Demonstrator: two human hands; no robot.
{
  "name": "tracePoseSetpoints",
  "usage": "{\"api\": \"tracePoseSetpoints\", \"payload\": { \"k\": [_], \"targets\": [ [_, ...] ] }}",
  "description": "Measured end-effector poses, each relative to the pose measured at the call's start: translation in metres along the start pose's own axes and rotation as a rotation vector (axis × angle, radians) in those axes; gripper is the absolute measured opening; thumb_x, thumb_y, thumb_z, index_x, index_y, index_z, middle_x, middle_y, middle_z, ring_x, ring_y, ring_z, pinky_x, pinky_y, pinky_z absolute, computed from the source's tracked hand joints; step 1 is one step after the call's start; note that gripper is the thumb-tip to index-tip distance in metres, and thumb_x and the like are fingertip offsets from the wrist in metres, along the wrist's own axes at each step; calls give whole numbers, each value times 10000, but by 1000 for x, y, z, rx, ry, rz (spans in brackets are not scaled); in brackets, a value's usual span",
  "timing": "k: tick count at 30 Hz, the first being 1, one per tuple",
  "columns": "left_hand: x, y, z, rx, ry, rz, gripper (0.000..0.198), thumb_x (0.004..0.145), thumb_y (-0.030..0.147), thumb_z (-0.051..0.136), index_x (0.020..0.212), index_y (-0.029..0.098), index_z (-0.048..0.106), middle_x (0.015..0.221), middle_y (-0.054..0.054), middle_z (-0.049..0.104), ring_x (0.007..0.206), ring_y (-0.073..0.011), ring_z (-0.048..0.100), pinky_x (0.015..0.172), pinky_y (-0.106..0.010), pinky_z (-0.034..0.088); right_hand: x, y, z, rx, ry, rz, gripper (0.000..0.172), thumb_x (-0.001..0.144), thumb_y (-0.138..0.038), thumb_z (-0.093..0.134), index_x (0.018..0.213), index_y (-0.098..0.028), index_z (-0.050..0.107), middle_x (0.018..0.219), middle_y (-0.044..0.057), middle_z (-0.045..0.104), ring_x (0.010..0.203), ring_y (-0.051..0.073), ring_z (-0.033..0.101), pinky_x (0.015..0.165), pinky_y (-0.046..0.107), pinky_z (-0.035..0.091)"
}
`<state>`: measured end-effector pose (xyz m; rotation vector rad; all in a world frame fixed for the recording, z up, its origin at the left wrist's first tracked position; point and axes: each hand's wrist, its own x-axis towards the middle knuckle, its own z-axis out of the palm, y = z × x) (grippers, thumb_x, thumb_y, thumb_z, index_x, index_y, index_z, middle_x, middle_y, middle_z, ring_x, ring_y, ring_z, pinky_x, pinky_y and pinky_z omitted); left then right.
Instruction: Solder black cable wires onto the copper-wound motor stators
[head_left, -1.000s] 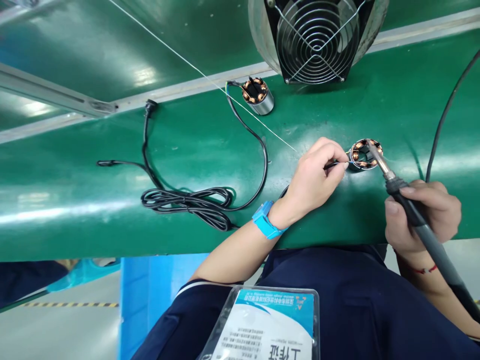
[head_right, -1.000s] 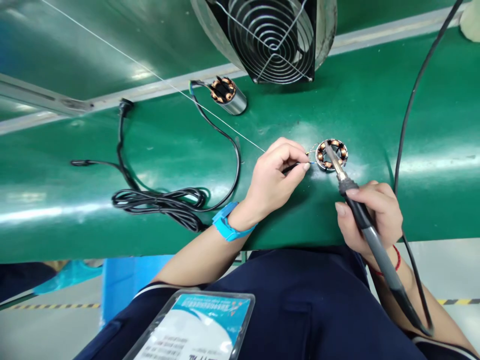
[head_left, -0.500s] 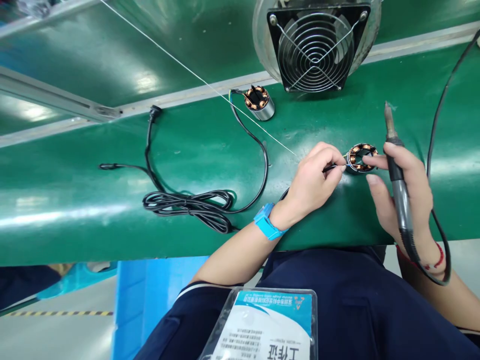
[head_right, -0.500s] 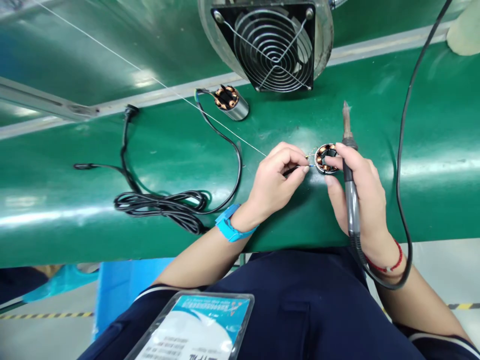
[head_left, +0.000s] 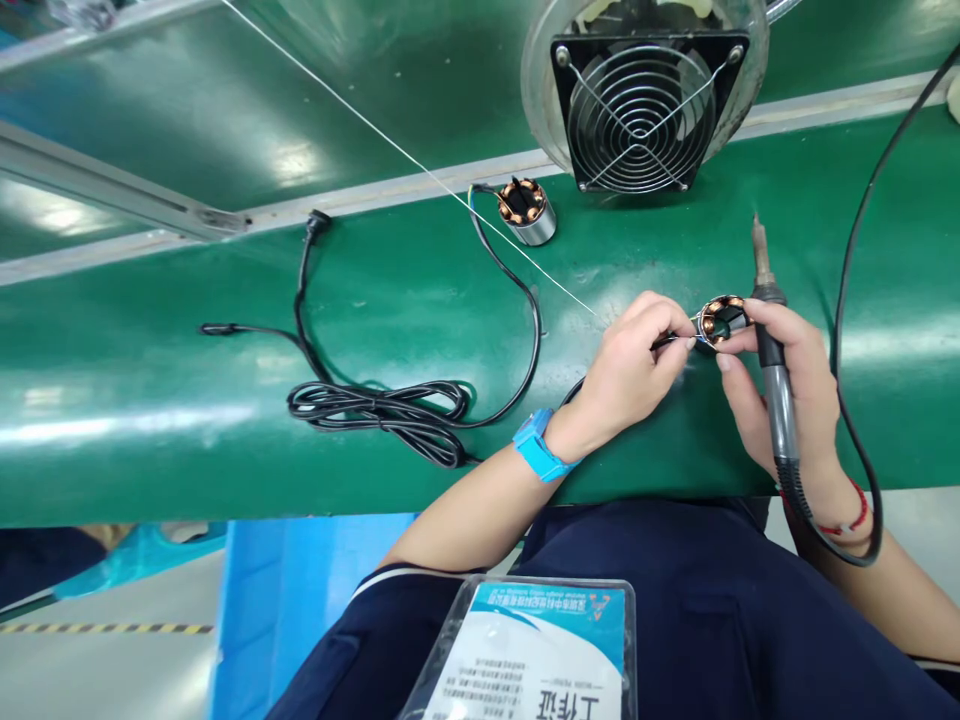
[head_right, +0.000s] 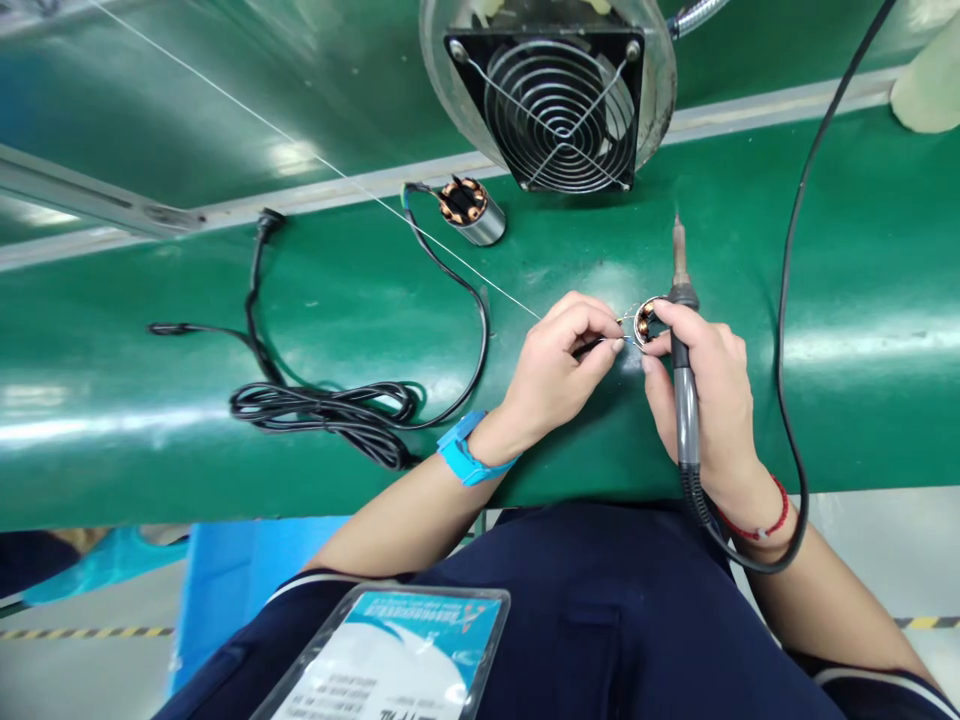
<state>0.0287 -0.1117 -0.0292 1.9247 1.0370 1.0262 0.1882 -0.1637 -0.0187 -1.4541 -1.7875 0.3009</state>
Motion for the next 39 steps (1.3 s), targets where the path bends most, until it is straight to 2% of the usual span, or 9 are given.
{"api": "tracePoseSetpoints", "payload": {
  "k": [4, 7, 10, 12, 14, 20, 26, 34, 39],
  "targets": [
    [-2, 0, 2, -31, 24, -2, 151, 812, 34, 548, 777, 179, 530, 841, -10, 585, 813, -108, 547, 724, -241, 458, 0, 0, 0, 2, -14, -11, 423, 893, -231, 564, 1298, -309, 464, 938, 9, 679, 973, 233, 630, 887, 438, 477],
    [-1, 1, -1, -85, -3, -130, 148, 808, 69, 566, 891, 181, 518, 897, -12, 588, 701, -82, 525, 656, -229, 454, 1, 1, 0, 3, -13, -9, 472, 879, -219, 573, 1318, -329, 439, 932, -1, 674, 969, 233, 626, 884, 440, 478],
    [3, 0, -11, -126, -136, -291, 176, 811, 138, 598, 964, 170, 519, 864, -1, 604, 594, -61, 485, 580, -218, 424, 6, 5, -2, -8, -39, -15, 517, 859, -216, 575, 1341, -310, 412, 988, 19, 670, 984, 244, 615, 893, 466, 473],
    [8, -1, -18, -167, -275, -371, 55, 839, 197, 580, 869, 157, 556, 724, 19, 584, 571, -70, 476, 548, -214, 393, 12, 10, -2, -20, -96, -41, 552, 829, -234, 600, 1345, -288, 409, 1098, 48, 661, 1058, 266, 596, 929, 490, 455],
    [13, -1, -24, -268, -367, -444, 126, 863, 222, 548, 763, 149, 572, 643, 24, 561, 556, -70, 467, 534, -209, 373, 19, 16, -2, -13, -174, -65, 575, 801, -255, 627, 1336, -273, 418, 1210, 68, 633, 1146, 286, 566, 975, 503, 429],
    [16, 7, -29, -625, -247, -705, 190, 837, 207, 579, 661, 138, 557, 584, 36, 524, 480, -26, 387, 458, -161, 280, 27, 19, 2, 53, -210, -19, 499, 796, -232, 610, 1271, -264, 463, 1075, 35, 693, 1070, 250, 619, 991, 486, 430],
    [15, 17, -30, -787, -242, -859, 204, 815, 207, 604, 639, 121, 546, 508, 54, 439, 419, -3, 290, 422, -149, 179, 23, 17, -2, 147, -248, 146, 529, 777, -257, 649, 1275, -276, 475, 1034, 8, 697, 1024, 227, 641, 940, 433, 493],
    [16, 16, -31, -873, -269, -895, 180, 796, 202, 575, 642, 111, 563, 504, 53, 426, 412, -6, 287, 422, -160, 171, 24, 21, -8, 142, -298, 146, 533, 787, -260, 653, 1288, -300, 476, 1085, 13, 692, 1090, 262, 613, 934, 463, 497],
    [15, 10, -32, -745, -234, -828, 120, 706, 178, 638, 625, 123, 568, 501, 53, 470, 432, -14, 322, 435, -170, 192, 17, 22, -7, 108, -293, -56, 563, 818, -273, 646, 1337, -294, 429, 1124, 32, 686, 1115, 255, 601, 1003, 480, 440]
  ]
}}
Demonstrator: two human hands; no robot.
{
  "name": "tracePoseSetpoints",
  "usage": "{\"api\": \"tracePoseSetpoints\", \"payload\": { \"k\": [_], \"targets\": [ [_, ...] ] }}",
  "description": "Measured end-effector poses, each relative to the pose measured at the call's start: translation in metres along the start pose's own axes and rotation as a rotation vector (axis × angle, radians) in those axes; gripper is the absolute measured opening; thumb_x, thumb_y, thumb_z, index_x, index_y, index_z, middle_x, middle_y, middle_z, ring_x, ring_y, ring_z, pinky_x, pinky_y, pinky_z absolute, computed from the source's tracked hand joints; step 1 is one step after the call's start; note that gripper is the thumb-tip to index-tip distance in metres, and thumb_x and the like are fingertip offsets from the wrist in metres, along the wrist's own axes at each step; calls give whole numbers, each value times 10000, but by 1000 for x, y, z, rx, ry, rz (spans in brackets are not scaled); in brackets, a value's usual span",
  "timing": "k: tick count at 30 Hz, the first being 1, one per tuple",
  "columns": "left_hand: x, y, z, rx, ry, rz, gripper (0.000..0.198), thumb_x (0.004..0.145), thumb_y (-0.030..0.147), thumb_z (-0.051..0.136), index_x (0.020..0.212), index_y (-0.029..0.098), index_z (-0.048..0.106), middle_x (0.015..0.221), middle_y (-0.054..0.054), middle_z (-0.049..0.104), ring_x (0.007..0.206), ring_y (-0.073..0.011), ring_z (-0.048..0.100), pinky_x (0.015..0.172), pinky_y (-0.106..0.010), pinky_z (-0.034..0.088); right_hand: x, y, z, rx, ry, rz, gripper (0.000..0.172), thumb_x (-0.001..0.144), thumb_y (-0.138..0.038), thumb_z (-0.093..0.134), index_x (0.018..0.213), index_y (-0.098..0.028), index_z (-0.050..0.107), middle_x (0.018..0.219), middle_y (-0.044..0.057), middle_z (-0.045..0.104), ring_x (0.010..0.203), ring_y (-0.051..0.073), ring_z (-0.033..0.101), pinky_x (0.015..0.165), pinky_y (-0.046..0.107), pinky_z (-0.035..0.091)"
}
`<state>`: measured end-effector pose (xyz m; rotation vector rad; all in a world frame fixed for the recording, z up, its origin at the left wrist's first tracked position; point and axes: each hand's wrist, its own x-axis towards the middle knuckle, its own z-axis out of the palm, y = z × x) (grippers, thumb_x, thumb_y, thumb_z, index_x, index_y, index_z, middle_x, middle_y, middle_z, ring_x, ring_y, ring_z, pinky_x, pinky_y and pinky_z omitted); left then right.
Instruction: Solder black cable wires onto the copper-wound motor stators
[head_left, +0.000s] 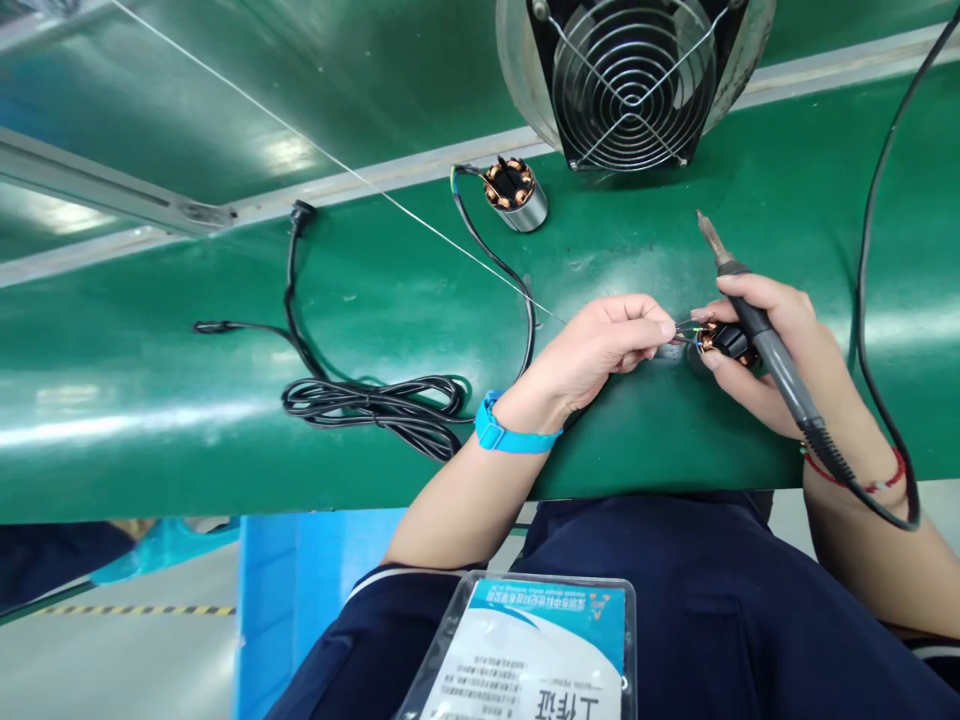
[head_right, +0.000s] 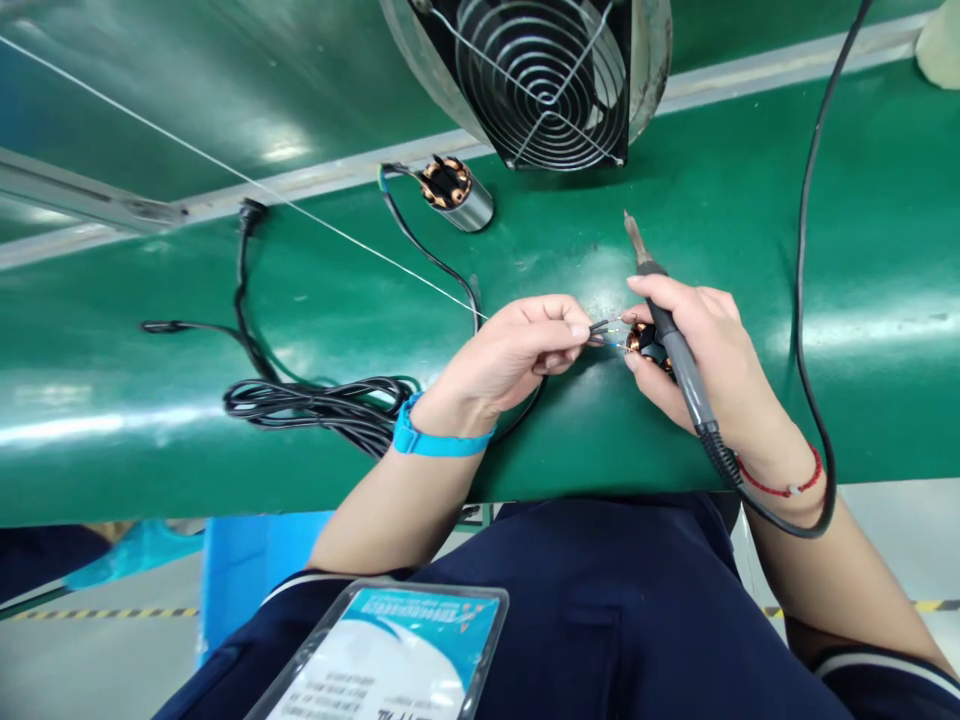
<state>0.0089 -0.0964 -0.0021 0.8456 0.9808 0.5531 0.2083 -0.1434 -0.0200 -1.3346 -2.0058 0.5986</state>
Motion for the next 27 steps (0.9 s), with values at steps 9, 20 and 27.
{"api": "tracePoseSetpoints", "payload": {
  "k": [9, 20, 27],
  "targets": [
    [3, -8, 3, 152, 102, 99, 154, 647, 266, 735, 673, 124, 678, 663, 9, 650, 627, -81, 532, 646, -226, 418, -5, -3, 3, -6, 105, -125, 540, 840, -258, 609, 1347, -273, 424, 1155, 61, 679, 1045, 250, 614, 921, 458, 462],
    [-1, -4, -1, 214, -52, 55, 190, 694, 277, 714, 659, 134, 593, 589, 48, 493, 554, -52, 389, 563, -206, 300, -4, -8, 14, -100, 150, -196, 536, 851, -245, 595, 1349, -285, 401, 1050, 64, 662, 975, 260, 592, 795, 430, 501],
    [1, -11, 4, 293, -195, 56, 268, 821, 357, 545, 743, 133, 670, 530, 44, 455, 519, -69, 376, 531, -215, 289, -7, -10, 23, -68, 308, -81, 459, 869, -181, 591, 1289, -299, 450, 880, -3, 702, 851, 209, 634, 821, 399, 477]
  ]
}}
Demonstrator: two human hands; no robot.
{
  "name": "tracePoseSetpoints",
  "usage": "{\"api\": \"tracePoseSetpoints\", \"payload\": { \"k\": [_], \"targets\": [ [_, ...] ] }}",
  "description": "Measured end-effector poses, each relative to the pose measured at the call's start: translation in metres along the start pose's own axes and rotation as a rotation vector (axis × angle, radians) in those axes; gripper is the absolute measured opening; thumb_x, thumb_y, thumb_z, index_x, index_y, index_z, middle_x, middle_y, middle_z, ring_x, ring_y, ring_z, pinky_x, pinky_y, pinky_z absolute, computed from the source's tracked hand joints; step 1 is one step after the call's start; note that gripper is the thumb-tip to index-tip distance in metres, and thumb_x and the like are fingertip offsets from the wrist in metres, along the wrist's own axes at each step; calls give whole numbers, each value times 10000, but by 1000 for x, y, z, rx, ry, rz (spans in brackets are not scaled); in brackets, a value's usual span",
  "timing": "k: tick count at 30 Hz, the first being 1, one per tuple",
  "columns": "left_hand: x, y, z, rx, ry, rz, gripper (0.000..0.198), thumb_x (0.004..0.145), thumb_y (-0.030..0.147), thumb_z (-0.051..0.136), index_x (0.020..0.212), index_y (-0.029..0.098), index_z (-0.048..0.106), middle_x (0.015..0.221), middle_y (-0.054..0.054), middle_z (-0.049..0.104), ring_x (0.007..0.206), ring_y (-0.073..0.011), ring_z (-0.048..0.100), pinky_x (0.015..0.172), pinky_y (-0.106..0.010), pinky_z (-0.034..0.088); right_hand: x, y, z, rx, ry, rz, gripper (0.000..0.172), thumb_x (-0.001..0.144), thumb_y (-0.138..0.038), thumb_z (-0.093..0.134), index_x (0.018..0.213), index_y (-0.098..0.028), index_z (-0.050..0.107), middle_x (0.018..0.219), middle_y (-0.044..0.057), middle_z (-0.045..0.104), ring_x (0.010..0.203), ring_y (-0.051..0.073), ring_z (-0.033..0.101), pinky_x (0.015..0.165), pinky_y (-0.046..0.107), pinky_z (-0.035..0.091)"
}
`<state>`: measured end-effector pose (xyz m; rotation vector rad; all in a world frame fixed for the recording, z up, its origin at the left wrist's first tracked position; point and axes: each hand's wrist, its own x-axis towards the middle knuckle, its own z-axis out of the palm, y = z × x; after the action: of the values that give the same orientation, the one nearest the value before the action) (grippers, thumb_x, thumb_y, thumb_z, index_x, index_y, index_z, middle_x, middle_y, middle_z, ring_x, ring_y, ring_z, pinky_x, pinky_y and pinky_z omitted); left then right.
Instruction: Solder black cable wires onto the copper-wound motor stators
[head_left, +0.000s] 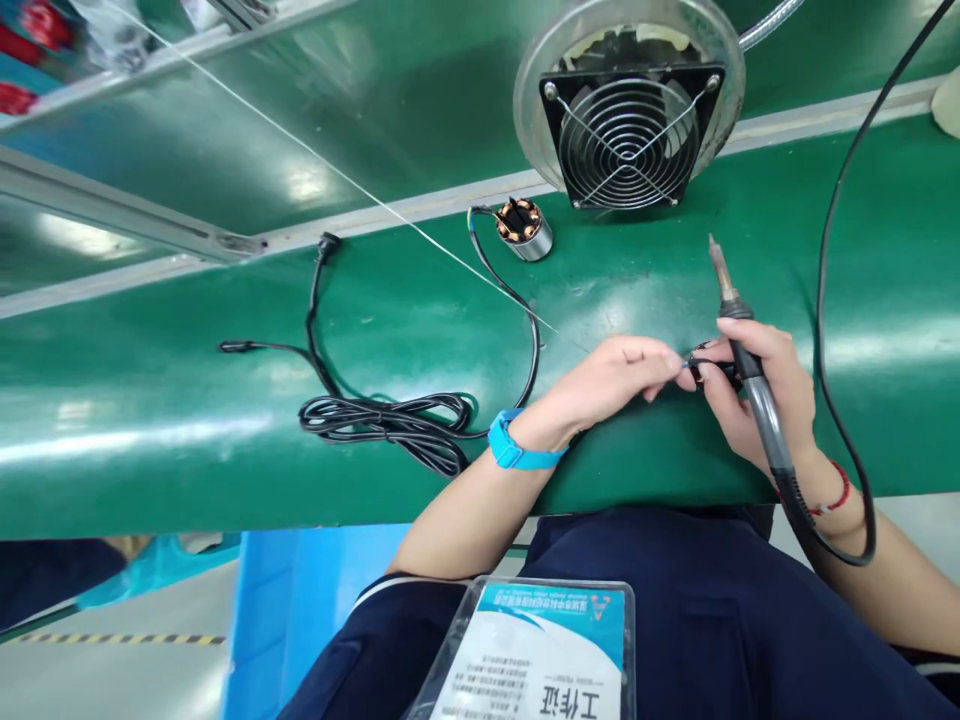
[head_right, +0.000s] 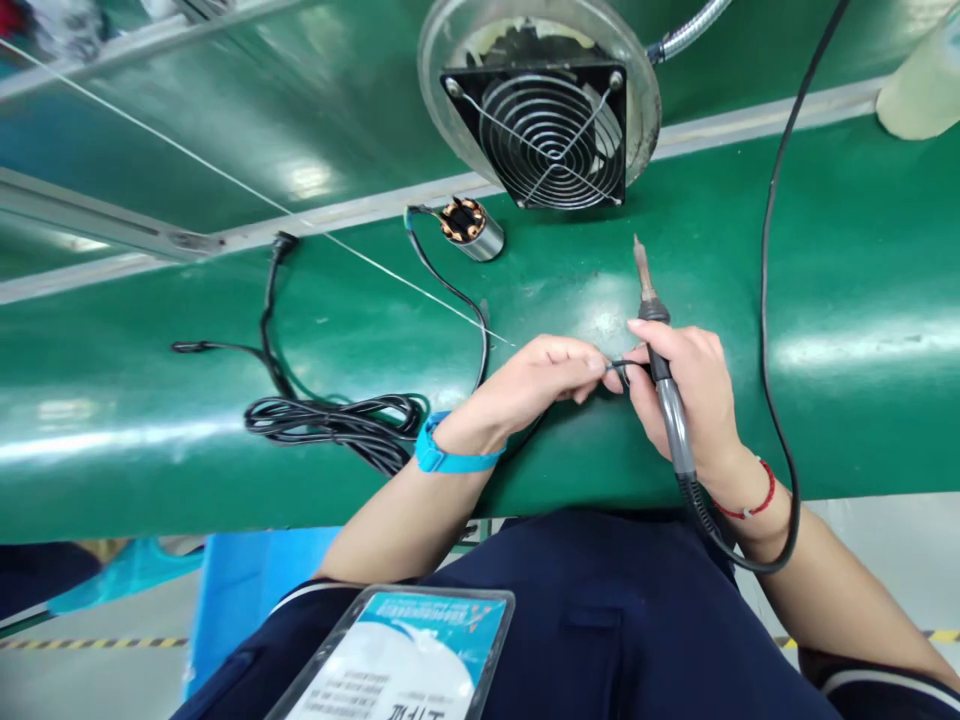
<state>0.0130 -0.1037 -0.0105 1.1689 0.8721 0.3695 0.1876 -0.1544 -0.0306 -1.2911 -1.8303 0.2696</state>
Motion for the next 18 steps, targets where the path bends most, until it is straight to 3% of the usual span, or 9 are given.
{"api": "tracePoseSetpoints", "payload": {
  "k": [3, 7, 10, 13, 15, 18],
  "targets": [
    [2, -2, 7, 279, 2, 39, 284, 850, 342, 512, 681, 140, 619, 572, 32, 509, 558, -86, 421, 562, -225, 322, -1, 0, 3, -17, 9, 26, 397, 876, -172, 565, 1252, -268, 485, 878, 10, 705, 849, 207, 634, 786, 385, 493],
    [7, 4, -3, 533, 222, 136, 296, 897, 303, 443, 688, 151, 586, 664, 18, 561, 654, -107, 480, 652, -236, 367, -2, 5, 1, -2, 20, 90, 385, 886, -202, 553, 1265, -232, 488, 974, 55, 711, 920, 217, 640, 813, 400, 518],
    [8, 11, -37, 639, 477, 163, 254, 895, 292, 442, 769, 151, 612, 760, -6, 613, 756, -133, 540, 744, -247, 407, -8, 16, -5, 43, 51, 154, 398, 888, -242, 553, 1281, -222, 488, 1027, 77, 706, 989, 234, 636, 871, 437, 518],
    [4, 14, -79, 685, 710, 111, 314, 899, 327, 444, 1098, 132, 589, 920, -49, 647, 827, -152, 574, 798, -264, 438, -15, 28, -10, 54, 47, 214, 378, 892, -281, 548, 1264, -229, 509, 1028, 75, 705, 1024, 241, 631, 889, 445, 510],
    [1, 14, -102, 716, 748, 38, 541, 873, 413, 508, 1331, 131, 453, 1116, -102, 631, 946, -185, 592, 855, -285, 448, -17, 31, -11, 57, 49, 272, 361, 899, -311, 534, 1250, -224, 523, 1035, 77, 704, 1048, 244, 629, 900, 442, 502],
    [2, 18, -123, 755, 627, -115, 811, 802, 535, 592, 1465, 171, 299, 1256, -128, 599, 1064, -237, 600, 901, -310, 452, -17, 24, -8, 82, 30, 321, 345, 905, -366, 511, 1215, -217, 548, 1031, 75, 706, 1037, 246, 642, 874, 418, 505]
  ]
}}
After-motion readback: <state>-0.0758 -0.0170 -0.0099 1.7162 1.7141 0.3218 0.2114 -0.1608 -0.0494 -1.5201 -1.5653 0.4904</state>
